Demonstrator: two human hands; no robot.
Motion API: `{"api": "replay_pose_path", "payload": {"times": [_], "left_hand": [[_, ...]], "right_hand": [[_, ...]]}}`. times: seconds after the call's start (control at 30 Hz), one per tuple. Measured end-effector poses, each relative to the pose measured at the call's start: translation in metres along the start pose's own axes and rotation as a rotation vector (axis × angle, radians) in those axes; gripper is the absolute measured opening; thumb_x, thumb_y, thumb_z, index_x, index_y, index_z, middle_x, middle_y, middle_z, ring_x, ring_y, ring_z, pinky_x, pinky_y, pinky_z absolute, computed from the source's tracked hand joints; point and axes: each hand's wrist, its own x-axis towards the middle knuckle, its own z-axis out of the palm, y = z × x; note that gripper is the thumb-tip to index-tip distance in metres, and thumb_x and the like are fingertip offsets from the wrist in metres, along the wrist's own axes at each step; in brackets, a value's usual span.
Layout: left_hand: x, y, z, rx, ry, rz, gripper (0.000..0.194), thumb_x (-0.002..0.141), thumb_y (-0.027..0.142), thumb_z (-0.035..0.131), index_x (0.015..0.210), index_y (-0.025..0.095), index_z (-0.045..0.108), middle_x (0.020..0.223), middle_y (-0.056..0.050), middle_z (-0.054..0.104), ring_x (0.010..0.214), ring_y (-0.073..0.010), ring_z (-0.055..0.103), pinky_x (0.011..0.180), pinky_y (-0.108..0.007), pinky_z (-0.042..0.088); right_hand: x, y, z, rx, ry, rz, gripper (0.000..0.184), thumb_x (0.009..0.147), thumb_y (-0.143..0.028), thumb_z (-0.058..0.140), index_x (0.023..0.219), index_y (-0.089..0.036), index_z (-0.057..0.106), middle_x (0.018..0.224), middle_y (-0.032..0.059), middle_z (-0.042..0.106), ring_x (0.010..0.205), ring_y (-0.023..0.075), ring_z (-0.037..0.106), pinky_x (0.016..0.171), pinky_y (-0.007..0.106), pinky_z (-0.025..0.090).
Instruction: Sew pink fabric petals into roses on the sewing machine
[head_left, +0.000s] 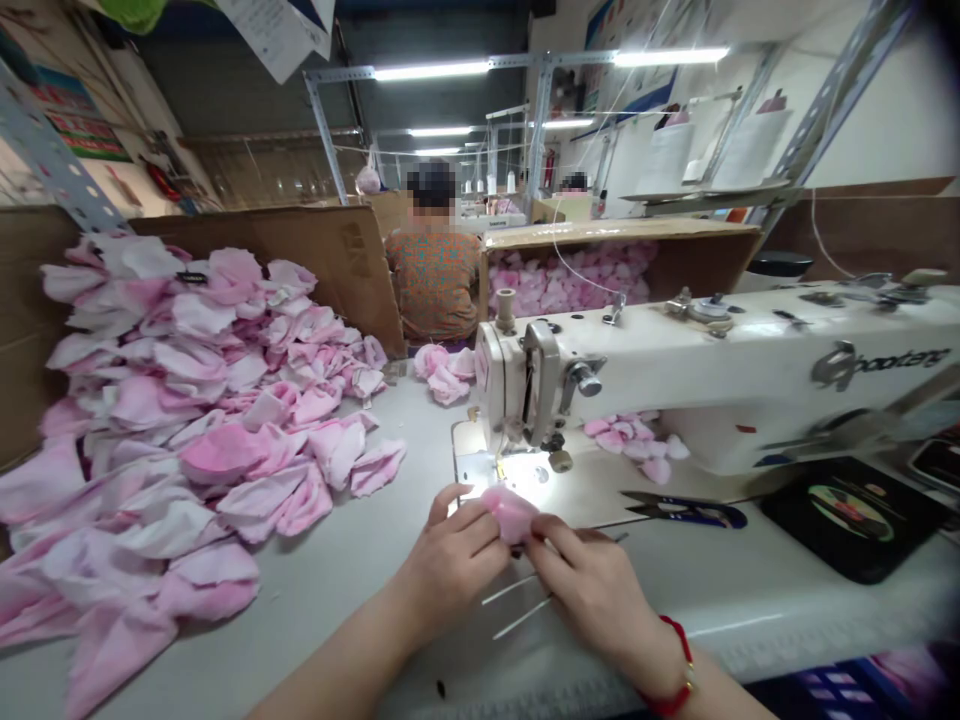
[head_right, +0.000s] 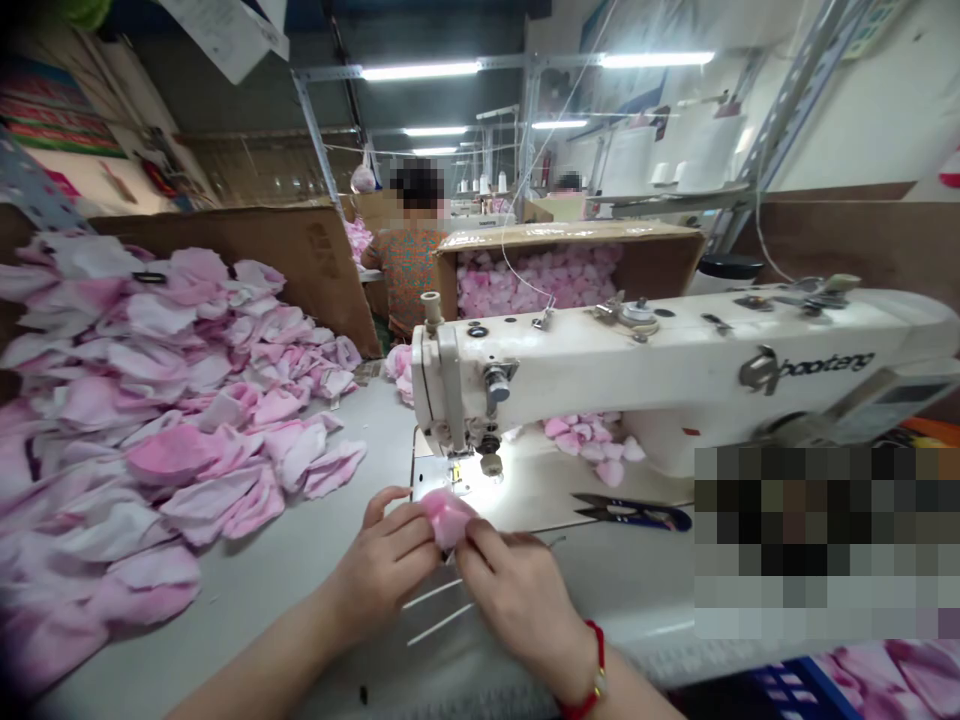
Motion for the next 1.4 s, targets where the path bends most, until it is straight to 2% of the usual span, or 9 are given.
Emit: {"api": "replay_pose_path", "payload": {"times": [0.13, 0.3, 0.43, 0.53, 0.8, 0.97, 1.2, 1.3, 1.4], "left_hand": [[0.006, 0.008, -0.008, -0.105, -0.176, -0.082, 0.019, 0.066, 0.008, 0.044, 0.079, 0.020, 0.052, 0.077, -0.002, 0.056, 0.083, -0.0194, 0.051, 0.097, -0.047, 0.014], [0.008, 0.008, -0.009, -0.134, -0.144, -0.127, 0.035, 0.069, 0.012, 0.046, 0.103, 0.020, 0.049, 0.094, -0.005, 0.058, 0.093, -0.0212, 0.050, 0.099, -0.047, 0.016], [0.007, 0.001, 0.003, -0.050, -0.132, -0.108, 0.019, 0.081, 0.016, 0.040, 0.090, 0.020, 0.056, 0.083, -0.003, 0.061, 0.079, -0.0171, 0.054, 0.092, -0.042, 0.029], [0.007, -0.001, 0.008, -0.041, -0.118, -0.145, 0.023, 0.084, 0.015, 0.034, 0.083, 0.019, 0.057, 0.076, -0.003, 0.060, 0.071, -0.0152, 0.053, 0.085, -0.037, 0.036], [0.011, 0.008, -0.005, -0.243, -0.208, -0.192, 0.042, 0.063, 0.008, 0.051, 0.102, 0.022, 0.051, 0.109, -0.004, 0.053, 0.096, -0.0217, 0.047, 0.086, -0.036, 0.035], [0.010, 0.003, 0.007, -0.127, -0.126, -0.175, 0.017, 0.080, 0.016, 0.043, 0.090, 0.019, 0.056, 0.097, -0.005, 0.060, 0.084, -0.0186, 0.053, 0.078, -0.034, 0.039], [0.006, 0.002, 0.017, -0.017, 0.010, -0.279, 0.034, 0.074, 0.006, 0.038, 0.102, 0.017, 0.051, 0.089, -0.007, 0.056, 0.079, -0.0192, 0.051, 0.068, -0.031, 0.043], [0.006, 0.002, 0.016, 0.047, 0.084, -0.201, 0.028, 0.079, 0.006, 0.037, 0.098, 0.018, 0.053, 0.098, -0.008, 0.052, 0.090, -0.0209, 0.045, 0.075, -0.033, 0.042], [0.008, 0.002, 0.014, 0.037, 0.050, -0.094, 0.019, 0.081, 0.010, 0.040, 0.089, 0.019, 0.056, 0.096, -0.006, 0.054, 0.091, -0.0214, 0.043, 0.082, -0.038, 0.038]], "right_hand": [[-0.011, -0.004, 0.004, -0.023, -0.309, 0.083, 0.036, 0.071, -0.008, 0.038, 0.101, -0.017, 0.055, 0.111, 0.0071, 0.055, 0.053, 0.0127, 0.053, 0.045, 0.025, 0.039], [-0.011, -0.005, 0.001, 0.034, -0.455, 0.144, 0.051, 0.066, -0.009, 0.040, 0.115, -0.021, 0.048, 0.124, 0.0068, 0.046, 0.058, 0.0145, 0.057, 0.050, 0.027, 0.044], [-0.006, -0.005, 0.000, 0.087, -0.482, 0.158, 0.051, 0.068, -0.010, 0.039, 0.118, -0.021, 0.046, 0.124, 0.0082, 0.045, 0.065, 0.0174, 0.059, 0.054, 0.030, 0.046], [-0.004, -0.005, 0.000, 0.106, -0.486, 0.170, 0.048, 0.070, -0.009, 0.038, 0.116, -0.021, 0.048, 0.123, 0.0085, 0.047, 0.066, 0.0170, 0.060, 0.055, 0.030, 0.046], [-0.005, -0.006, 0.000, 0.131, -0.462, 0.219, 0.046, 0.071, -0.011, 0.039, 0.115, -0.022, 0.047, 0.126, 0.0048, 0.044, 0.067, 0.0165, 0.059, 0.055, 0.029, 0.046], [-0.007, -0.006, 0.000, 0.161, -0.444, 0.240, 0.048, 0.067, -0.008, 0.039, 0.114, -0.016, 0.047, 0.124, 0.0097, 0.045, 0.079, 0.0176, 0.058, 0.062, 0.028, 0.046], [-0.008, -0.005, 0.000, 0.194, -0.456, 0.241, 0.045, 0.069, -0.009, 0.039, 0.112, -0.017, 0.049, 0.126, 0.0076, 0.044, 0.085, 0.0180, 0.058, 0.069, 0.029, 0.046], [-0.008, -0.006, 0.000, 0.193, -0.461, 0.244, 0.045, 0.069, -0.009, 0.039, 0.112, -0.018, 0.050, 0.126, 0.0070, 0.043, 0.083, 0.0183, 0.058, 0.068, 0.029, 0.046], [-0.008, -0.006, -0.002, 0.199, -0.476, 0.247, 0.045, 0.068, -0.008, 0.039, 0.110, -0.020, 0.051, 0.126, 0.0051, 0.043, 0.081, 0.0181, 0.059, 0.066, 0.030, 0.046]]}}
